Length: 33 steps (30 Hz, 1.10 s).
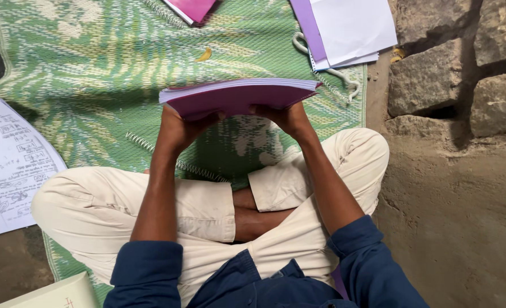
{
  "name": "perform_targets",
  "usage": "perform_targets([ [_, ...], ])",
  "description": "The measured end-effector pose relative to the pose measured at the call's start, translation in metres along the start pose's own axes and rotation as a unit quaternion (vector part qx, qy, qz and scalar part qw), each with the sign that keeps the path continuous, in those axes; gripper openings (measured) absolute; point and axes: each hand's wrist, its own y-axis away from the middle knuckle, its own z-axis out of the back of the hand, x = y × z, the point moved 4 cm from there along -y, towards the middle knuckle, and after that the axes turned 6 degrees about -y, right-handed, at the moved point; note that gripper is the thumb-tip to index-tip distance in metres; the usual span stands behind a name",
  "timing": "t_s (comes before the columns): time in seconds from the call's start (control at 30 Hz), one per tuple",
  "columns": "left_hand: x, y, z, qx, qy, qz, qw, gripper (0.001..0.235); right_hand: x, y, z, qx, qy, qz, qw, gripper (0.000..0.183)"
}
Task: The person inserts a spiral coil through the pre-punched holes of a notebook and several papers, rotating the coil by hand until it is fully threaded through the spine.
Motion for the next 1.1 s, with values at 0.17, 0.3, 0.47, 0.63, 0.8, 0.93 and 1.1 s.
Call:
perform_targets([
  [0.17, 0.004, 0.003, -0.001, 0.006, -0.023, -0.018, 1.0, 0.039, 0.005, 0.003, -0.003, 0.01, 0.053, -0.002, 0.999, 0.041],
  [0.3, 0.01, 0.001, -0.008, 0.004, 0.054, 0.023, 0.998, 0.041, 0.015, 0.004, -0.007, 0.009, 0.098, 0.008, 0.995, 0.044],
  [0.47, 0.016, 0.005, 0.0, 0.024, 0.049, 0.054, 0.997, 0.034, 0.025, 0.009, 0.007, -0.014, -0.053, -0.011, 0.998, 0.046],
  [0.63, 0.026, 0.0, -0.009, -0.009, 0.218, 0.012, 0.976, 0.032, 0.034, 0.01, -0.005, -0.033, 0.069, 0.017, 0.997, 0.053],
  [0.8, -0.002, 0.008, -0.005, -0.047, -0.045, -0.104, 0.992, 0.023, 0.133, 0.042, 0.001, -0.187, 0.278, 0.313, 0.889, 0.121],
  [0.93, -0.066, 0.014, -0.001, -0.05, -0.274, -0.19, 0.941, 0.034, 0.223, 0.062, 0.004, -0.012, 0.547, 0.398, 0.737, 0.099],
  [1.1, -0.144, 0.011, 0.001, 0.03, -0.484, -0.21, 0.849, 0.032, 0.225, 0.042, 0.001, 0.189, 0.414, 0.233, 0.86, 0.041],
])
